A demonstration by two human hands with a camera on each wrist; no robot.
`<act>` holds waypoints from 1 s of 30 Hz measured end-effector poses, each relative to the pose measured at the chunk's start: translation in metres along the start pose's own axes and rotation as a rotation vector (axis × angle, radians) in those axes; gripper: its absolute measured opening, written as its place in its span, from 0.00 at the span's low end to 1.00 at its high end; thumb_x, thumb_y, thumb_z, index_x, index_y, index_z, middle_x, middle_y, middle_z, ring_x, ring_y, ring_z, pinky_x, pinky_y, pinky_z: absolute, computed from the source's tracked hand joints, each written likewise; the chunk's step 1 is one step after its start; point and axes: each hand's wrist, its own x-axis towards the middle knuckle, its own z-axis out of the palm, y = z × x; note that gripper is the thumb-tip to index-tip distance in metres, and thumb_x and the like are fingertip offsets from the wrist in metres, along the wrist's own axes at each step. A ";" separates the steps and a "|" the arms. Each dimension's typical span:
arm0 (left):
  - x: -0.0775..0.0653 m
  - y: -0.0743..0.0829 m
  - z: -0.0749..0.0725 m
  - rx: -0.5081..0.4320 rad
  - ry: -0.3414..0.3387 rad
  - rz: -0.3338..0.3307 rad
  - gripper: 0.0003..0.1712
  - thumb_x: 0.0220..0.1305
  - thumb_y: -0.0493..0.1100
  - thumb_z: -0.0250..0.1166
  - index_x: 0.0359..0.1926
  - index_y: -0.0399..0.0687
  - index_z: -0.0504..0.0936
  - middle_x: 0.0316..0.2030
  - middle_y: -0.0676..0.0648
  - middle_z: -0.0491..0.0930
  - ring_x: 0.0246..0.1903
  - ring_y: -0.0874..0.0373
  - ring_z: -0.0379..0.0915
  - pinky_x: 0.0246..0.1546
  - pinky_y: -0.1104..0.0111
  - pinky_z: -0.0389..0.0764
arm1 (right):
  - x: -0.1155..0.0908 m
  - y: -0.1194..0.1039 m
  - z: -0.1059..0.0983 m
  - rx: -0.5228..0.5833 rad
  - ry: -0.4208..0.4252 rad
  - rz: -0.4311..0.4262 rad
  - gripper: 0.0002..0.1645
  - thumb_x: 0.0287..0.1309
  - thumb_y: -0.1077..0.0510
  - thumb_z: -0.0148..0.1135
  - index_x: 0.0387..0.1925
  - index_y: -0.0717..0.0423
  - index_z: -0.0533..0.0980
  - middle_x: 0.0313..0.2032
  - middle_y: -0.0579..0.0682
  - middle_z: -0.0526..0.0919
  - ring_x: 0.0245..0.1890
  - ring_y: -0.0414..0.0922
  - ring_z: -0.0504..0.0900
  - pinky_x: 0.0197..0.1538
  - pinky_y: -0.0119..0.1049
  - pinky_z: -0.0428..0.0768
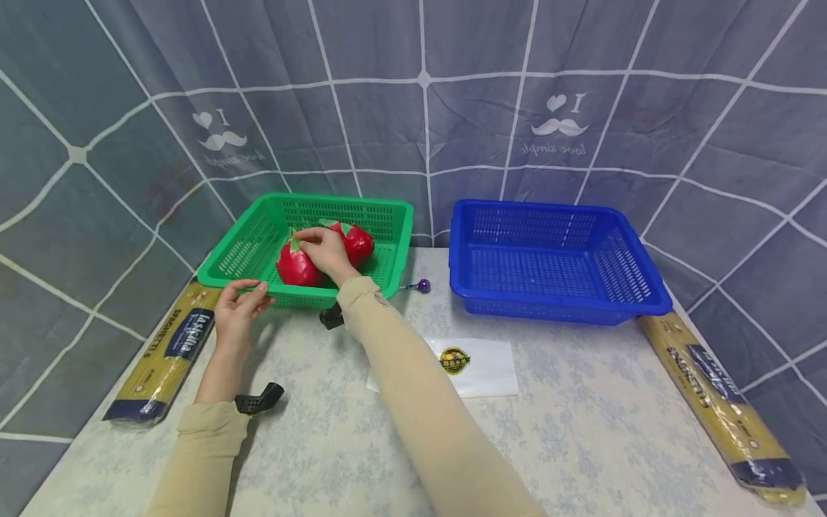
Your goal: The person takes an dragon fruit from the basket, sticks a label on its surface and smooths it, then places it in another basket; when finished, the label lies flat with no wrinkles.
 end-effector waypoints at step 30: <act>0.004 0.016 -0.009 0.136 -0.200 -0.118 0.08 0.63 0.38 0.62 0.42 0.44 0.73 0.18 0.51 0.80 0.20 0.61 0.80 0.28 0.71 0.80 | -0.118 -0.044 -0.131 0.408 -0.057 -0.069 0.22 0.60 0.71 0.53 0.56 0.75 0.68 0.38 0.46 0.79 0.39 0.39 0.78 0.47 0.30 0.77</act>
